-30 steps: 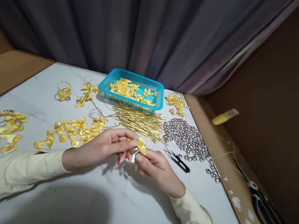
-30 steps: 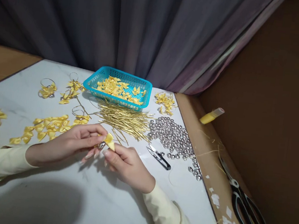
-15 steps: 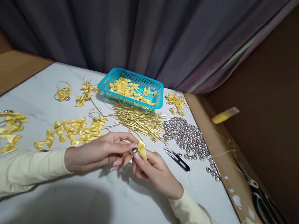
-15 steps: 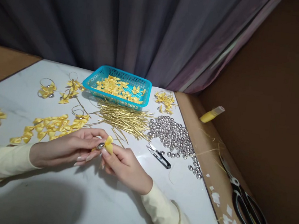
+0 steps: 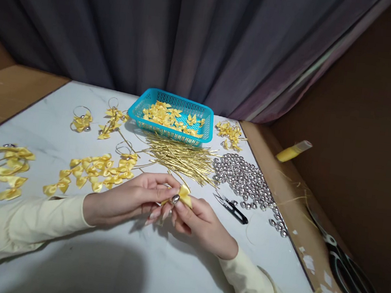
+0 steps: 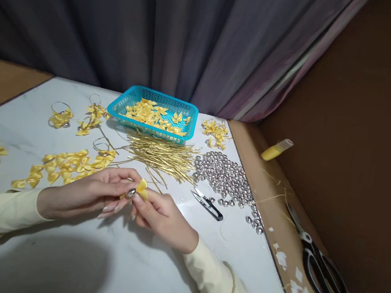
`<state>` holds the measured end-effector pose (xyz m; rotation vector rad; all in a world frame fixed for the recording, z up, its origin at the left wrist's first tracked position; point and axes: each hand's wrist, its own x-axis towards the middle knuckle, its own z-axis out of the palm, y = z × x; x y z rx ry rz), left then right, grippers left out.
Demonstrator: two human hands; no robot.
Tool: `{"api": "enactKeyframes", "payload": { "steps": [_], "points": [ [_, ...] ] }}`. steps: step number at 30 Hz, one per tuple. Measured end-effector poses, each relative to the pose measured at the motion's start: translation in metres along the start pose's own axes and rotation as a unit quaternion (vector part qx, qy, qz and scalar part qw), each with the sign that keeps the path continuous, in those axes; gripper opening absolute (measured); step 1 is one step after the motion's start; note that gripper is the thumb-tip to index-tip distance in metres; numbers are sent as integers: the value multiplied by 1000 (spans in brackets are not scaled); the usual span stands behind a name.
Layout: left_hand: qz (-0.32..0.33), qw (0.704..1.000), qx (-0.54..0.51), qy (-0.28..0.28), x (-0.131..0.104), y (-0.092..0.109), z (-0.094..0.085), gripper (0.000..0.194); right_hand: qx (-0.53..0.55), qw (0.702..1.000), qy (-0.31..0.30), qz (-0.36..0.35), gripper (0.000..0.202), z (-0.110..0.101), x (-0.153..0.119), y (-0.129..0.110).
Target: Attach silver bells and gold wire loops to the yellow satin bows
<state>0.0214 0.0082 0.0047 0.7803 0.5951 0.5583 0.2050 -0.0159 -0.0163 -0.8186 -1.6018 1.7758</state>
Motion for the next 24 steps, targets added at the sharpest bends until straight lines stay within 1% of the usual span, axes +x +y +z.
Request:
{"api": "enactKeyframes", "payload": {
  "steps": [5, 7, 10, 13, 17, 24],
  "points": [
    [24, 998, 60, -4, -2, 3, 1, 16, -55, 998, -3, -8, 43, -6, -1, 2],
    [43, 995, 92, -6, -3, 4, 2, 18, -73, 997, -16, -6, 45, -9, -2, 2],
    [77, 987, 139, 7, -2, 6, 2, 18, -99, 995, -28, -14, 46, -11, -1, 0],
    [102, 982, 159, 22, -1, 6, 1, 16, -74, 997, -17, -18, 47, -12, -1, -5],
    [111, 979, 172, 25, -1, 6, 1, 18, -35, 999, -9, -7, 45, -13, -1, -9],
    [109, 976, 190, -1, -4, 8, 4, 18, 19, 1000, 3, 10, 52, -11, 1, 2]
  ]
}}
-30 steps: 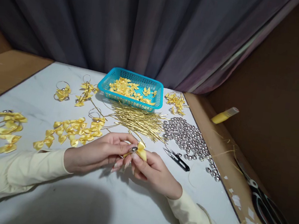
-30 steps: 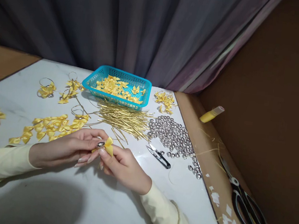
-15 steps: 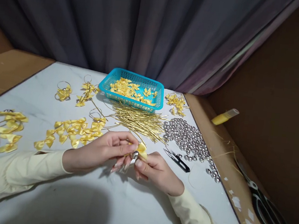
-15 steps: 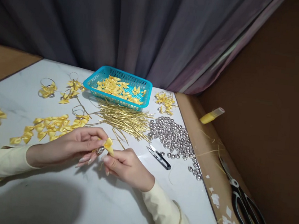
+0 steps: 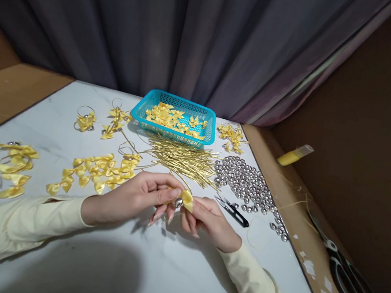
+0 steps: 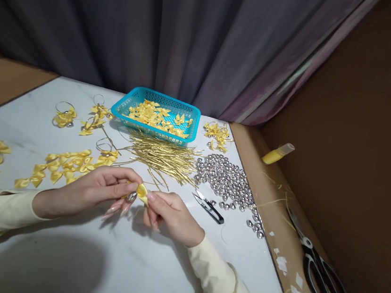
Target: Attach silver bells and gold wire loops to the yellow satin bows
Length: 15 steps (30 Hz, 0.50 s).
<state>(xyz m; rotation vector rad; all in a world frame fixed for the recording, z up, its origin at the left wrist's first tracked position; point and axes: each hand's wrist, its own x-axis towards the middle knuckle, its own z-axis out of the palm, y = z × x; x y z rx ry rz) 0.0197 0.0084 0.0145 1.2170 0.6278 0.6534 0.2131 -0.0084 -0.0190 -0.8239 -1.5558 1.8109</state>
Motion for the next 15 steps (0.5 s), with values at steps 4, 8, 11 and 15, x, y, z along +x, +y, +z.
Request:
{"api": "enactKeyframes", "payload": {
  "steps": [4, 8, 11, 15],
  "points": [
    [-8, 1000, 6, -19, -1, 1, 0, 19, 17, 1000, -7, -1, 52, 2, 0, 2],
    [-5, 999, 9, -32, -4, 0, 0, 17, 17, 1000, -4, -8, 50, 5, -1, -4],
    [9, 999, 18, -43, -4, 2, 1, 14, 9, 1000, 0, -11, 49, 6, -2, -7],
    [34, 994, 94, -32, -7, 7, 2, 12, -6, 1000, 18, -12, 49, 4, -3, -9]
  ]
}}
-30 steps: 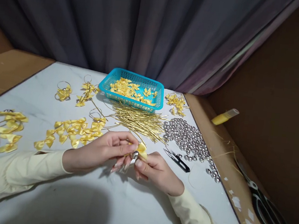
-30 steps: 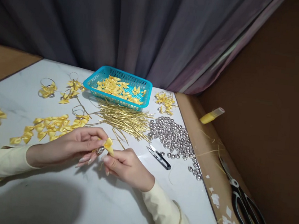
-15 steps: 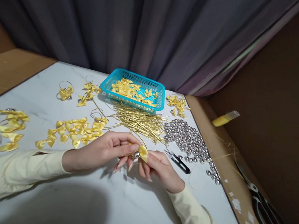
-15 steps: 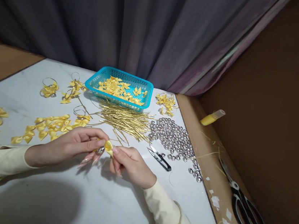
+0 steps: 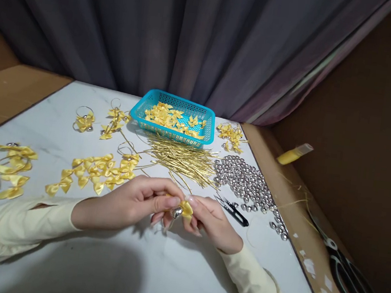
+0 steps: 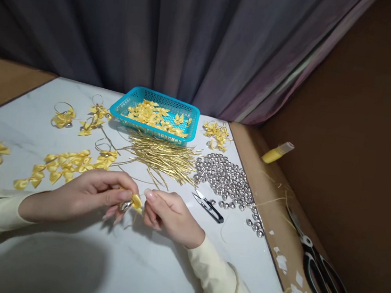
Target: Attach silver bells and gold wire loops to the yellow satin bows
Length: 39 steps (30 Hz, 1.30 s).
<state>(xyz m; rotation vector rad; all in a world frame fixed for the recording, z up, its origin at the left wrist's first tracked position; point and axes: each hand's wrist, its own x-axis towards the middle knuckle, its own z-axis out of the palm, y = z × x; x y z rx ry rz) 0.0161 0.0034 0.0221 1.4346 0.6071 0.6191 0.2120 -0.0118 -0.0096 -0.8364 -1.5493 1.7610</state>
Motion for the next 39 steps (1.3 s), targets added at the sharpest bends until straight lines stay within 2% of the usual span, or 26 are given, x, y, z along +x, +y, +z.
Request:
{"api": "enactKeyframes", "payload": {
  "steps": [4, 7, 10, 15, 19, 23, 30, 32, 35, 39],
  "points": [
    [-11, 994, 100, 42, -3, 3, 1, 10, -39, 999, 22, -29, 50, -4, -2, -5],
    [-16, 985, 165, 39, -3, 2, 2, 10, -133, 988, 46, -61, 49, -4, -4, -10],
    [-2, 974, 224, 29, -2, -1, 2, 15, -230, 969, 52, -69, 37, 0, -4, -14],
    [2, 969, 237, 68, 0, -8, 2, 15, -323, 937, 57, -124, 28, 5, -3, -13],
    [4, 973, 221, 66, 1, -11, 2, 16, -352, 922, 57, -151, 26, 5, -3, -10],
    [-13, 972, 221, 79, 0, -13, 2, 16, -359, 920, 55, -151, 26, 5, -4, -9],
    [0, 964, 242, 106, 0, -15, 3, 16, -354, 922, 56, -147, 26, 5, -4, -9],
    [-22, 968, 226, 103, 3, -12, 2, 17, -334, 933, 53, -126, 27, 2, -4, -11],
    [-52, 973, 202, 101, 8, -4, 0, 27, -262, 962, 43, -56, 31, -4, -4, -15],
    [-56, 977, 185, 89, 11, 2, -4, 32, -170, 984, 51, 0, 31, -8, -4, -17]
  ]
}}
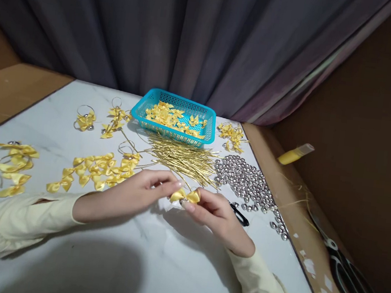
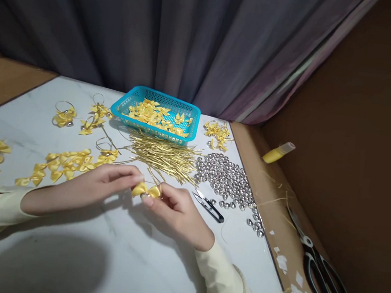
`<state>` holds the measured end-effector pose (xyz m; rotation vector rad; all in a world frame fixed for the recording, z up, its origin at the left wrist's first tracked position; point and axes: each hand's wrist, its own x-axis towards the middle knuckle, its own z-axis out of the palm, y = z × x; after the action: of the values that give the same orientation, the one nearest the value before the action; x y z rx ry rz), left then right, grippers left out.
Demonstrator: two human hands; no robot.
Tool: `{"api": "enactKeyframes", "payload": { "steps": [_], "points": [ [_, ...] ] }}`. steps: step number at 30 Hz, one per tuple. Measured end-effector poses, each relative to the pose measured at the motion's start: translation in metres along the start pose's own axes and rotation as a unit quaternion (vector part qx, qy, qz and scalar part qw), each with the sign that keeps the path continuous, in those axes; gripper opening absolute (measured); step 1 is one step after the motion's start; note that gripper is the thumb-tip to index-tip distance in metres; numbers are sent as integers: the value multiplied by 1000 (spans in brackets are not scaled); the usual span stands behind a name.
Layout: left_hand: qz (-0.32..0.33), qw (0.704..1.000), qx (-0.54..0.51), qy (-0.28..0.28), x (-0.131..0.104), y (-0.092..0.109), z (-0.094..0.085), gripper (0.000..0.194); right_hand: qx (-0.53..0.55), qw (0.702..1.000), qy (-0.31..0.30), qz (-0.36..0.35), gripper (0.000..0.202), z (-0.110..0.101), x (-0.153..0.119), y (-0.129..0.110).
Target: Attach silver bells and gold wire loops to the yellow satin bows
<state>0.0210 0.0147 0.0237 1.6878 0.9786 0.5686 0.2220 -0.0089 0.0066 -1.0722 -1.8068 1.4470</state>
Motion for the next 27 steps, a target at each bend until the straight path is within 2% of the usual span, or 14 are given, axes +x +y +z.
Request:
{"api": "enactKeyframes", "payload": {
  "steps": [4, 10, 16, 21, 27],
  "points": [
    [-13, 999, -17, -36, -1, 1, -1, 26, 20, 1000, -11, 3, 31, 1, 2, 1],
    [-14, 999, -14, -34, -4, 0, 2, 23, -20, 999, -22, -20, 28, 3, 2, 0],
    [-2, 999, 20, -28, -8, -7, 7, 26, -107, 993, -26, -51, 25, 6, 1, 0],
    [29, 999, 26, -15, -6, -8, 7, 27, -115, 992, -14, -60, 35, 6, 3, 0],
    [-38, 996, -41, -64, -4, -5, 10, 30, -93, 993, 35, -69, 40, 7, 2, 1]
  ]
}}
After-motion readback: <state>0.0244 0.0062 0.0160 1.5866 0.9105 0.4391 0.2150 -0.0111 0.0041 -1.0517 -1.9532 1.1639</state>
